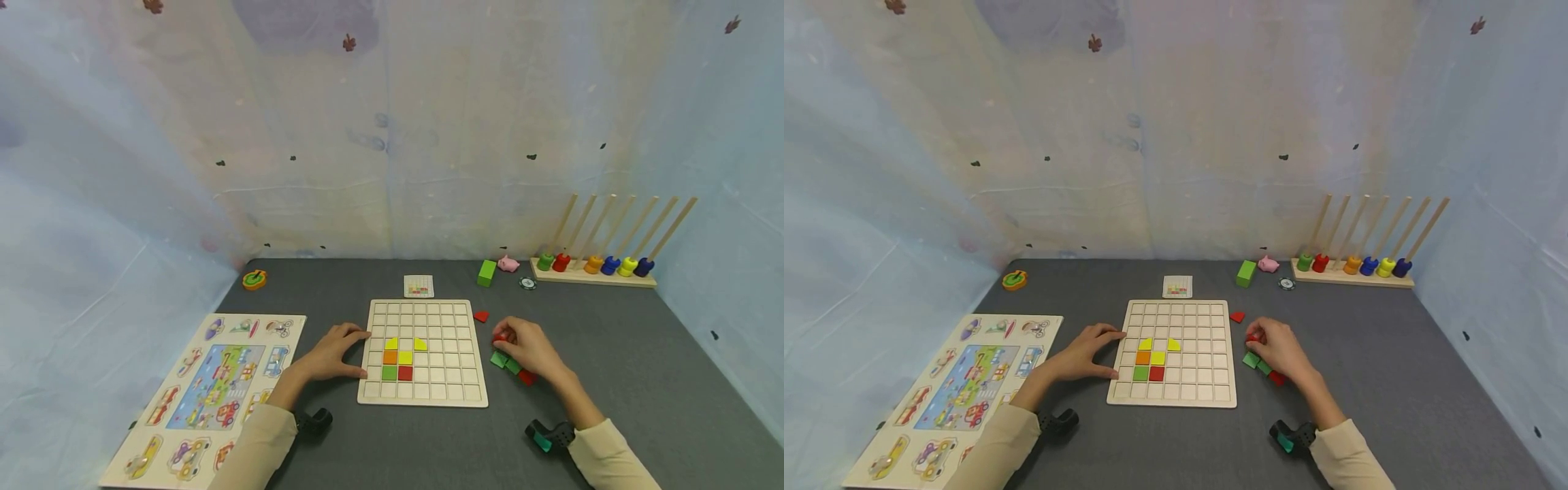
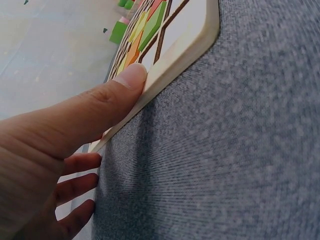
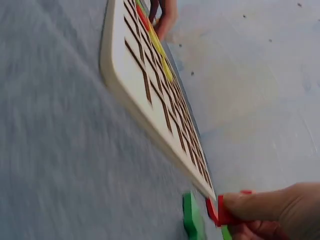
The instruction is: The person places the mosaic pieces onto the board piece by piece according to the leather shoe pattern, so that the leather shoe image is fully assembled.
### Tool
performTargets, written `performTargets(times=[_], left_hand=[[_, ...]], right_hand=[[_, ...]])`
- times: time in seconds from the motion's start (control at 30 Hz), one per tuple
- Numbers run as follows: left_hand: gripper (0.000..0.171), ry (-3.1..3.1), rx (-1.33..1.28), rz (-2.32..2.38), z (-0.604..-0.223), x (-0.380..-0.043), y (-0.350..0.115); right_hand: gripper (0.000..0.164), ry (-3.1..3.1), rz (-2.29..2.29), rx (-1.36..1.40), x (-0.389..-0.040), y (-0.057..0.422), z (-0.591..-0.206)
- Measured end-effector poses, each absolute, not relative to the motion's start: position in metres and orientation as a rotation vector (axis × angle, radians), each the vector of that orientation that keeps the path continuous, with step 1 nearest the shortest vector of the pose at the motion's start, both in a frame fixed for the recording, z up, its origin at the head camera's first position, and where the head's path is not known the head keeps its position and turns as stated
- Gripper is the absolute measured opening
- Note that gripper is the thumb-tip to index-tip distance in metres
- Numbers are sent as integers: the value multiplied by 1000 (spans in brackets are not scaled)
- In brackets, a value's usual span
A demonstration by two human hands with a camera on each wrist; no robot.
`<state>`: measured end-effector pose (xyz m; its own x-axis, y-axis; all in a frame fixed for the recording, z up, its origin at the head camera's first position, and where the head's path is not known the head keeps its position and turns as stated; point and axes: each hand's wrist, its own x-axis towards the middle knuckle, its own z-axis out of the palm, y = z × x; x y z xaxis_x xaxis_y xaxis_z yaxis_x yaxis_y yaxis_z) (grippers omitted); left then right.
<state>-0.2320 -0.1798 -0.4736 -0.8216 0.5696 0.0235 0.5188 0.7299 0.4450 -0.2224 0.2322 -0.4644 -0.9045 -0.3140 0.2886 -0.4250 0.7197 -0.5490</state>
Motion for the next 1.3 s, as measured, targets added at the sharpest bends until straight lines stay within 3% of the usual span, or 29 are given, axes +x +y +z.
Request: performTargets(times=[0.4,0.67,1.17,1.3], left_hand=[[80,2815,875,669,-473,-232,-179],[80,2814,867,678,-472,-231,-179],[80,2815,890,672,-473,-232,-181],[80,2818,892,675,-475,-233,-181]], right_hand=[[17,-2638,1349,1070,-215,163,-465],[13,-2565,1489,1101,-209,129,-478],[5,-2528,1144,1089,-206,118,-486],[5,-2493,1028,1214,-207,122,-483]])
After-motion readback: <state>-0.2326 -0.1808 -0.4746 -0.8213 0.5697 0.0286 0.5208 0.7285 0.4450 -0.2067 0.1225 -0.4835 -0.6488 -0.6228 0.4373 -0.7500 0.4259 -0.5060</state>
